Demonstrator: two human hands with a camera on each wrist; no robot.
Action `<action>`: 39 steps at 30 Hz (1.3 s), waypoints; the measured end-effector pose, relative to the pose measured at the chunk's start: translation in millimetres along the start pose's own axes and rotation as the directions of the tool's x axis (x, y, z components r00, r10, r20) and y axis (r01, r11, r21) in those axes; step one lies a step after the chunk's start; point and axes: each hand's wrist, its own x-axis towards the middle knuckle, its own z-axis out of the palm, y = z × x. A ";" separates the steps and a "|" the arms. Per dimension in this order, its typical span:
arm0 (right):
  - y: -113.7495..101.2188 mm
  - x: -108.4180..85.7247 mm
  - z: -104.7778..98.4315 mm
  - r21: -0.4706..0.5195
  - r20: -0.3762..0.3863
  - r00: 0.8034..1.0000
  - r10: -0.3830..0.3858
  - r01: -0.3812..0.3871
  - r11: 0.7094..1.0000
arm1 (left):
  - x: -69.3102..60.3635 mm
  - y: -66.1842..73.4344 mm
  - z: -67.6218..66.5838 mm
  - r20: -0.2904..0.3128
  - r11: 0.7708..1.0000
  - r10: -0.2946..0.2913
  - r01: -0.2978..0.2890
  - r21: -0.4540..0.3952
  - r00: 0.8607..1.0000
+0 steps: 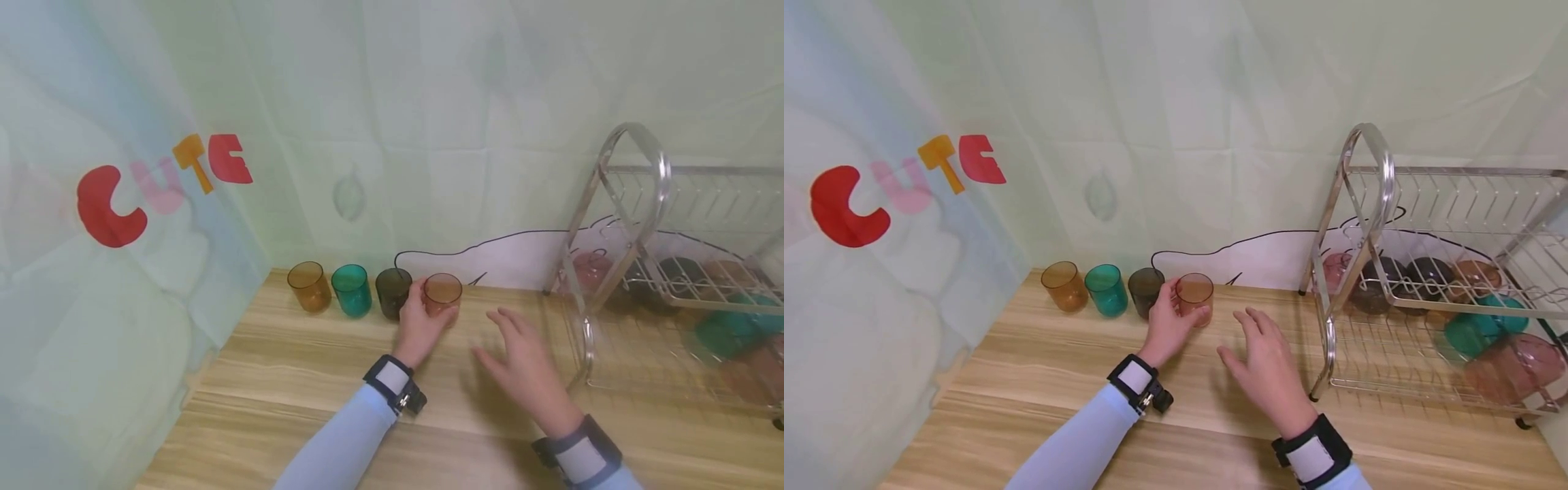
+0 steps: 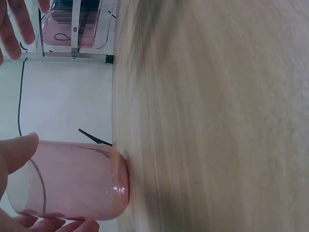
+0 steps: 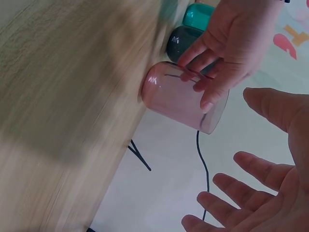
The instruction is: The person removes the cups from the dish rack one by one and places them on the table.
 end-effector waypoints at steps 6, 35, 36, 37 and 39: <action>-3.1 -1.0 -3.7 -0.003 0.003 1.000 -0.013 0.013 1.000 | 0.1 -1.5 0.3 -0.018 0.999 -0.006 0.007 0.035 1.000; 59.9 -40.5 -140.2 -0.078 -0.162 0.966 0.200 -0.215 0.974 | -57.4 25.8 -69.1 0.172 0.882 0.304 -0.345 0.320 0.937; 68.1 -42.0 -146.8 -0.101 -0.164 0.959 0.233 -0.251 0.963 | -58.6 25.6 -70.2 0.185 0.858 0.334 -0.379 0.346 0.924; 77.1 -43.2 -152.9 -0.120 -0.169 0.952 0.257 -0.278 0.953 | -59.7 25.4 -71.0 0.200 0.833 0.358 -0.408 0.372 0.912; 95.1 -45.7 -161.6 -0.173 -0.181 0.933 0.310 -0.341 0.924 | -62.2 25.3 -72.2 0.223 0.791 0.393 -0.451 0.413 0.892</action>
